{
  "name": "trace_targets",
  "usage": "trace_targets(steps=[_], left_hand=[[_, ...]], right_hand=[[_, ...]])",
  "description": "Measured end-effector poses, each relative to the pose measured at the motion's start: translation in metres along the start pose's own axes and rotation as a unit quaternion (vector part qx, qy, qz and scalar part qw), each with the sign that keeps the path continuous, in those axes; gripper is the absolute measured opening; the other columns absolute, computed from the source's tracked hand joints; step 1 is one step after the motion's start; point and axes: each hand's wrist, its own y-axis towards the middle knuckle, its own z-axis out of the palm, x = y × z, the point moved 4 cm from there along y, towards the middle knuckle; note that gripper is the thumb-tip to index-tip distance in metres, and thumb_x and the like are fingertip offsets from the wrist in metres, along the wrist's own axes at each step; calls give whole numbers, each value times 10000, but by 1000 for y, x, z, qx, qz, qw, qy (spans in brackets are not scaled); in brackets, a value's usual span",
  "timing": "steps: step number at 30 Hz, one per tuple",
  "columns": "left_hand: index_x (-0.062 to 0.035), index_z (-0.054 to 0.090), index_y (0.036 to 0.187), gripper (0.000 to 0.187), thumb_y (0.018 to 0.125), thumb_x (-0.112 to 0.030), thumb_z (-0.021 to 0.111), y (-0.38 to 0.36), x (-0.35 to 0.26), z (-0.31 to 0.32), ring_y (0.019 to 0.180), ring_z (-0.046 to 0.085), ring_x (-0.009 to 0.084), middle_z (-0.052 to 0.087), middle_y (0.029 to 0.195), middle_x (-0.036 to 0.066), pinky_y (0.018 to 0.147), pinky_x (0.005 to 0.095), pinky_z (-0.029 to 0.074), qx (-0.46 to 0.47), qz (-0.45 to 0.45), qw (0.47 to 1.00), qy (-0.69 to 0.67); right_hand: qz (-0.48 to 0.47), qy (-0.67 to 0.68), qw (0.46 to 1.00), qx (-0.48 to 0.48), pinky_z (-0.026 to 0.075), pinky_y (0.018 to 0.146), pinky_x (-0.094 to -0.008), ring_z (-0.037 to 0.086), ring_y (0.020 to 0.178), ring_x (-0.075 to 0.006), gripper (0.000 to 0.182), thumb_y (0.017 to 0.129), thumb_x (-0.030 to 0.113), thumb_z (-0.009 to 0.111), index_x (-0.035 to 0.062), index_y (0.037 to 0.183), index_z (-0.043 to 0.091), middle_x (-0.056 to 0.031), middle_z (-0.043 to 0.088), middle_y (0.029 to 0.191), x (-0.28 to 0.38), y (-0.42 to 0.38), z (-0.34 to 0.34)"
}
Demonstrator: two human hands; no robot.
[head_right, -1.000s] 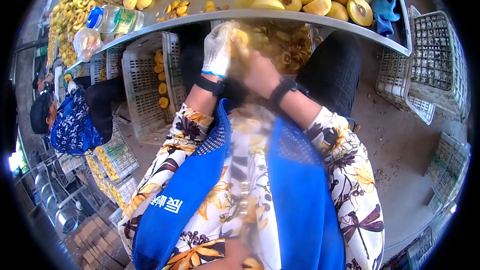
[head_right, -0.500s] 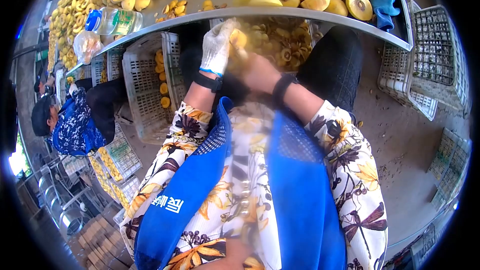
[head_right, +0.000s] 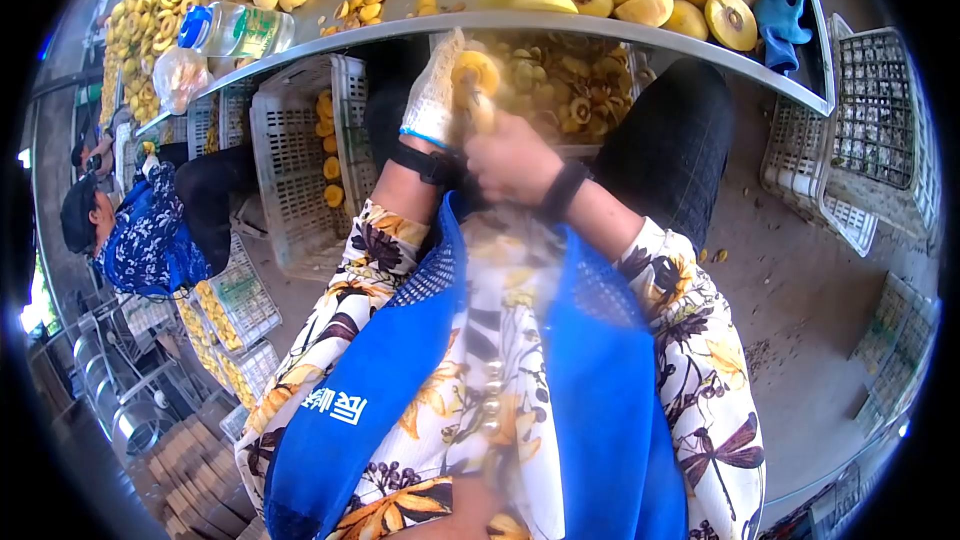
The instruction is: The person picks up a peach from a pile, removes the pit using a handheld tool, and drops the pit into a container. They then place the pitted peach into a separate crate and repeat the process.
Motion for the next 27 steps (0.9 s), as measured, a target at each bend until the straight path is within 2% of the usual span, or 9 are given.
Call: trace_targets(steps=[4, 7, 9, 11, 13, 15, 16, 22, 27], left_hand=[[-55, 552, 917, 330, 828, -372, 569, -6, 0, 9, 562, 543, 218, 565, 710, 84, 485, 317, 460, -56, -126, 985, -107], [-53, 551, 902, 305, 827, -347, 577, -15, -3, 13, 580, 541, 213, 560, 714, 87, 498, 312, 458, -57, -115, 987, -97], [-50, 551, 875, 286, 828, -331, 578, -3, 6, 2, 566, 539, 212, 557, 696, 90, 490, 311, 459, -43, -5, 999, -23], [-45, 550, 853, 271, 829, -314, 579, -1, 4, 2, 555, 537, 210, 555, 680, 91, 484, 313, 461, -43, 32, 998, 22], [-40, 548, 836, 258, 828, -295, 580, -1, 2, 5, 545, 537, 207, 553, 667, 92, 480, 315, 464, -57, -6, 998, 35], [-37, 547, 833, 262, 824, -296, 586, -2, 8, 7, 543, 539, 205, 557, 672, 96, 481, 318, 469, -31, -122, 992, -7], [-36, 547, 831, 264, 822, -296, 589, -4, 12, 8, 541, 541, 204, 560, 674, 98, 482, 319, 472, -19, -179, 983, -30], [-51, 547, 834, 278, 826, -327, 581, -3, 20, 1, 568, 550, 213, 568, 694, 111, 491, 314, 475, -12, -114, 991, -72], [-59, 544, 841, 293, 827, -350, 571, -4, 21, 4, 568, 546, 214, 574, 704, 111, 478, 312, 467, 17, -148, 982, -112]], right_hand=[[3, 25, 999, 24, 317, 356, -249, 330, 391, -69, 132, 771, 23, 466, 100, 863, 412, 6, 402, 581, 1, -1, 1], [15, 29, 999, 32, 323, 353, -255, 334, 389, -72, 129, 768, 26, 470, 95, 861, 412, 0, 407, 589, 0, 3, 0], [29, 4, 1000, 4, 334, 350, -256, 344, 388, -76, 125, 764, 32, 474, 87, 859, 413, -7, 416, 597, -1, 1, 2], [8, -39, 999, -19, 352, 349, -258, 358, 389, -83, 124, 760, 37, 477, 79, 858, 413, -15, 424, 604, 2, -3, 4], [0, -96, 994, -47, 371, 350, -259, 370, 389, -88, 122, 757, 42, 479, 72, 856, 414, -22, 431, 608, 1, -3, 4], [2, -166, 983, -81, 389, 354, -262, 381, 389, -93, 120, 754, 45, 480, 67, 853, 415, -27, 436, 609, -5, 2, 0], [8, -141, 987, -70, 377, 351, -256, 372, 386, -88, 119, 757, 39, 477, 68, 856, 418, -22, 433, 607, -6, 0, 2], [75, 113, 988, 68, 258, 353, -205, 304, 378, -42, 105, 813, 17, 458, 90, 885, 438, 29, 384, 588, -8, -5, 4], [61, 136, 987, 67, 269, 356, -213, 310, 372, -42, 93, 839, 49, 461, 108, 907, 437, 34, 371, 572, -15, 0, 6]])
